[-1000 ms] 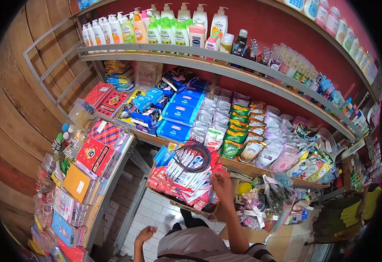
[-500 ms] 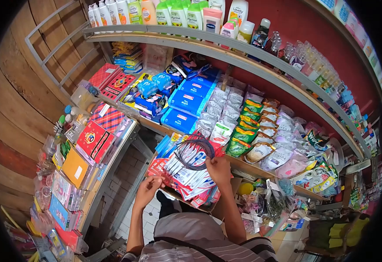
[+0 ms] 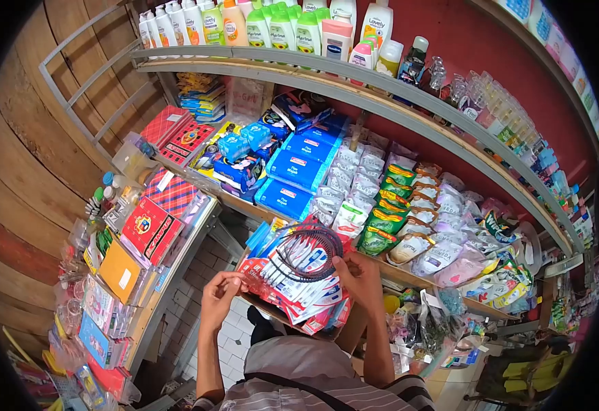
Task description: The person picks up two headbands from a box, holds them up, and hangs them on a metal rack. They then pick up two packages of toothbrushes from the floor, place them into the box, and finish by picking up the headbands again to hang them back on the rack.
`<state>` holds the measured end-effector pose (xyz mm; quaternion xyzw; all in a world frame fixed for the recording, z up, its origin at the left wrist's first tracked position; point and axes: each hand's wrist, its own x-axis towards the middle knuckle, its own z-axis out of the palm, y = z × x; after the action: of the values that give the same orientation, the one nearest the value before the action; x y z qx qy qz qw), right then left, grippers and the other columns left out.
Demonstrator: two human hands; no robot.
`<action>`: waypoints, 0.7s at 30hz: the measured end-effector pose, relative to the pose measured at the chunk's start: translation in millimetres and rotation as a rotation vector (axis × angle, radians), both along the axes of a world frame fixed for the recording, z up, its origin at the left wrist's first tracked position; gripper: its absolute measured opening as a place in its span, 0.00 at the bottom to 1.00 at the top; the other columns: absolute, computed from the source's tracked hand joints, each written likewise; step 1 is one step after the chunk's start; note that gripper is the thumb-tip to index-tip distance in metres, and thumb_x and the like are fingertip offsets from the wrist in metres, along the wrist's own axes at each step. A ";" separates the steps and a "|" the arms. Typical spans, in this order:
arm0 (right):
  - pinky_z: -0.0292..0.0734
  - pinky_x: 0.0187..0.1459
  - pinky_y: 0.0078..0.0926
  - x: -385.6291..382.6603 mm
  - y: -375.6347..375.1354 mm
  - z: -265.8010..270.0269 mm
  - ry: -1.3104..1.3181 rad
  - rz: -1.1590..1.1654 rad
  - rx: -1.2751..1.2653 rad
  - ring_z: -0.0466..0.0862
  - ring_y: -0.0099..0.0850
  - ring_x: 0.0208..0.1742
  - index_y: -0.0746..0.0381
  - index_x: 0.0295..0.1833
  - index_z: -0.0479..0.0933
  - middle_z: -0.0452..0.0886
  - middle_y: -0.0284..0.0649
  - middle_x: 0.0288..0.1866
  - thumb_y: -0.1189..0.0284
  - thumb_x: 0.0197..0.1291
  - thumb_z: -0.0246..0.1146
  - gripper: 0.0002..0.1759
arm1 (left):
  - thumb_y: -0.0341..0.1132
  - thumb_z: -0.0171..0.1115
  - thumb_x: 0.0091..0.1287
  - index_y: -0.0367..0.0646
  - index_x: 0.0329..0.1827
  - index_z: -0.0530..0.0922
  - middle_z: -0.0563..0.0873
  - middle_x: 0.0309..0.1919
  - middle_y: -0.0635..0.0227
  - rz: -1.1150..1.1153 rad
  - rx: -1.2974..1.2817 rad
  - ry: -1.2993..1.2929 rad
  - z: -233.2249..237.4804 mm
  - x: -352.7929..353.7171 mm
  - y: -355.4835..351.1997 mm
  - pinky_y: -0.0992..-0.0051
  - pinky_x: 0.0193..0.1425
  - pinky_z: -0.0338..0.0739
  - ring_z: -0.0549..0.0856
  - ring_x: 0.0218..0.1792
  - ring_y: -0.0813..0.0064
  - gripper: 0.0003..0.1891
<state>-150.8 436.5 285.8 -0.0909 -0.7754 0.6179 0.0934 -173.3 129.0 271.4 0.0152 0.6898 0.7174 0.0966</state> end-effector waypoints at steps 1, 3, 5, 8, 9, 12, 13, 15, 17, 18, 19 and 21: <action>0.69 0.25 0.21 1.6 2.6 6.0 0.004 0.020 0.065 0.75 0.18 0.21 0.69 0.30 0.77 0.79 0.36 0.18 0.66 0.67 0.65 0.17 | 0.33 0.60 0.74 0.36 0.51 0.80 0.86 0.39 0.67 0.003 0.029 0.040 7.4 -0.8 1.0 0.76 0.47 0.78 0.85 0.41 0.78 0.10; 0.70 0.26 0.20 5.0 6.1 14.3 0.017 0.074 0.155 0.76 0.18 0.22 0.68 0.30 0.76 0.80 0.35 0.20 0.67 0.67 0.65 0.17 | 0.33 0.60 0.74 0.36 0.50 0.80 0.86 0.41 0.67 0.038 0.060 0.086 18.9 -0.9 5.3 0.76 0.48 0.78 0.85 0.42 0.78 0.10; 0.70 0.26 0.19 7.5 7.3 20.4 0.037 0.139 0.205 0.77 0.17 0.23 0.67 0.29 0.76 0.82 0.35 0.22 0.67 0.68 0.64 0.16 | 0.33 0.60 0.73 0.36 0.52 0.80 0.86 0.43 0.66 0.053 0.098 0.117 26.6 -0.5 9.3 0.75 0.50 0.78 0.84 0.44 0.77 0.11; 0.68 0.25 0.18 8.4 3.1 31.1 -0.046 0.304 -0.174 0.75 0.15 0.23 0.65 0.29 0.74 0.81 0.33 0.25 0.68 0.68 0.64 0.15 | 0.33 0.61 0.73 0.35 0.58 0.78 0.85 0.48 0.64 0.020 0.129 0.168 34.2 -0.1 16.3 0.74 0.52 0.77 0.84 0.48 0.74 0.15; 0.68 0.25 0.17 7.9 4.4 28.5 -0.080 0.394 -0.217 0.74 0.15 0.23 0.64 0.29 0.73 0.80 0.32 0.25 0.68 0.68 0.63 0.15 | 0.33 0.61 0.73 0.35 0.60 0.77 0.85 0.49 0.64 -0.009 0.115 0.205 36.4 -0.3 20.0 0.73 0.53 0.77 0.84 0.49 0.73 0.16; 0.66 0.24 0.17 2.5 10.6 15.7 -0.163 0.631 -0.293 0.72 0.13 0.24 0.62 0.28 0.70 0.76 0.28 0.24 0.69 0.69 0.63 0.16 | 0.37 0.59 0.75 0.35 0.68 0.73 0.84 0.53 0.61 -0.183 0.170 0.096 42.1 0.1 23.6 0.71 0.55 0.77 0.84 0.52 0.71 0.22; 0.65 0.24 0.17 0.5 10.6 13.0 -0.179 0.689 -0.285 0.71 0.12 0.24 0.61 0.28 0.69 0.75 0.28 0.23 0.69 0.69 0.63 0.16 | 0.38 0.58 0.75 0.35 0.67 0.74 0.83 0.54 0.61 -0.268 0.232 -0.029 45.8 -0.1 23.5 0.71 0.55 0.77 0.84 0.52 0.71 0.22; 0.64 0.25 0.17 -1.7 10.0 13.6 -0.231 0.777 -0.272 0.71 0.12 0.25 0.60 0.27 0.68 0.74 0.27 0.22 0.69 0.68 0.64 0.17 | 0.40 0.55 0.77 0.34 0.68 0.73 0.84 0.54 0.59 -0.436 0.285 -0.230 42.5 -0.6 23.6 0.73 0.52 0.79 0.85 0.49 0.71 0.22; 0.64 0.26 0.17 -5.1 8.2 17.2 -0.301 0.831 -0.261 0.70 0.12 0.25 0.60 0.26 0.67 0.74 0.27 0.22 0.69 0.68 0.65 0.18 | 0.37 0.54 0.77 0.33 0.68 0.72 0.85 0.53 0.59 -0.460 0.169 -0.192 39.1 5.5 29.1 0.74 0.50 0.79 0.86 0.47 0.72 0.22; 0.63 0.26 0.17 -4.5 6.8 12.9 -0.270 0.810 -0.295 0.70 0.12 0.26 0.59 0.27 0.67 0.74 0.27 0.23 0.69 0.67 0.65 0.18 | 0.36 0.54 0.77 0.32 0.69 0.72 0.85 0.52 0.59 -0.474 0.111 -0.175 36.9 8.7 31.3 0.75 0.48 0.79 0.86 0.46 0.72 0.22; 0.63 0.27 0.17 -3.6 4.8 4.4 -0.239 0.787 -0.330 0.70 0.12 0.26 0.59 0.27 0.67 0.74 0.27 0.24 0.69 0.67 0.66 0.17 | 0.32 0.54 0.77 0.31 0.69 0.71 0.86 0.50 0.58 -0.508 0.105 -0.167 32.5 10.6 31.0 0.75 0.49 0.81 0.87 0.44 0.72 0.21; 0.64 0.28 0.17 -1.5 -1.6 0.1 -0.200 0.673 -0.376 0.71 0.12 0.27 0.59 0.30 0.69 0.75 0.26 0.26 0.70 0.66 0.66 0.15 | 0.30 0.55 0.75 0.30 0.68 0.71 0.86 0.51 0.56 -0.454 0.195 -0.241 28.2 17.1 34.6 0.72 0.51 0.82 0.87 0.45 0.70 0.21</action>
<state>-152.3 434.9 285.9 0.0932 -0.6404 0.7333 -0.2084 -156.2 163.7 299.7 0.0930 0.5798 0.7371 0.3345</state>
